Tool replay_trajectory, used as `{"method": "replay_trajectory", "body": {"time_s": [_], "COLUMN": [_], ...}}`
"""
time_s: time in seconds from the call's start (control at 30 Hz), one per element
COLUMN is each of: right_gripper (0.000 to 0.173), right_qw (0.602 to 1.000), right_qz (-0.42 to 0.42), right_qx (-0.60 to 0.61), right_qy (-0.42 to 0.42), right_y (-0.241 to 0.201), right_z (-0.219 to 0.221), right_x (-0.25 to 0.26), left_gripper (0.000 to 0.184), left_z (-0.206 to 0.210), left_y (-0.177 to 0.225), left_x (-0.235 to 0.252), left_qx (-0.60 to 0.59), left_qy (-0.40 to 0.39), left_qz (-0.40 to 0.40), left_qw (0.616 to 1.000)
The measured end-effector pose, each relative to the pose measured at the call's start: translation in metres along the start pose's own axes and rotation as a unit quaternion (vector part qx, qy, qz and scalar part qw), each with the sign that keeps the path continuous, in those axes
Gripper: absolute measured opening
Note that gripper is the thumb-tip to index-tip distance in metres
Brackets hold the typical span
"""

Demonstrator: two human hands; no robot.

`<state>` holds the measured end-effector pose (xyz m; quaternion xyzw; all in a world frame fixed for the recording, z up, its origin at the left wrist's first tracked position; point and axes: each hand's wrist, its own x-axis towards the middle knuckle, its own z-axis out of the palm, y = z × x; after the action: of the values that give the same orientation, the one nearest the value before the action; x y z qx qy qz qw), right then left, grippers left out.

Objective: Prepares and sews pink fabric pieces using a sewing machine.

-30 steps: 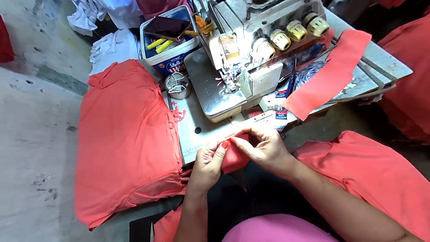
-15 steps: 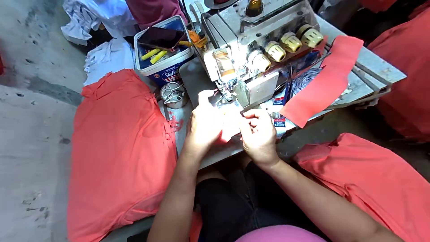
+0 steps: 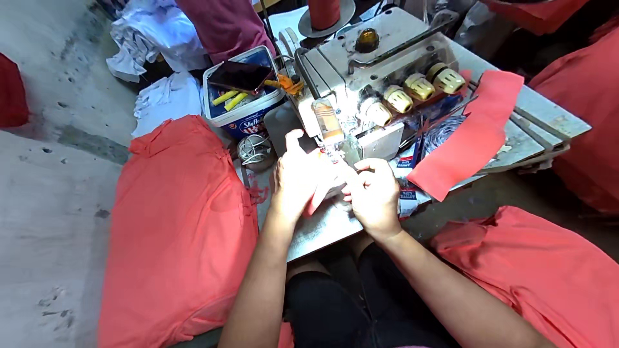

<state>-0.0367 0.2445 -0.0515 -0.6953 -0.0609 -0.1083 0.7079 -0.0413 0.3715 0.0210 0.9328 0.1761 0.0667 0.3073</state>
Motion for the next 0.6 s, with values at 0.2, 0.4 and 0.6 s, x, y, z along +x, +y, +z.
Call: {"method": "replay_trajectory", "body": {"time_s": [0.2, 0.4, 0.6], "right_gripper": [0.013, 0.007, 0.023], "right_qw": [0.999, 0.994, 0.950], "right_qz": [0.014, 0.020, 0.162], "right_qx": [0.012, 0.023, 0.090], "right_qy": [-0.027, -0.103, -0.250], "right_y": [0.001, 0.002, -0.002], "right_z": [-0.004, -0.015, -0.021], "right_x": [0.000, -0.013, -0.006], "left_gripper": [0.048, 0.042, 0.036], "left_z": [-0.002, -0.001, 0.018], "left_y": [-0.014, -0.033, -0.019], "left_x": [0.006, -0.025, -0.089], "left_qx": [0.028, 0.010, -0.013], "left_qy": [0.059, 0.116, 0.111], "left_qz": [0.036, 0.035, 0.012], "left_qw": [0.997, 0.993, 0.994]}}
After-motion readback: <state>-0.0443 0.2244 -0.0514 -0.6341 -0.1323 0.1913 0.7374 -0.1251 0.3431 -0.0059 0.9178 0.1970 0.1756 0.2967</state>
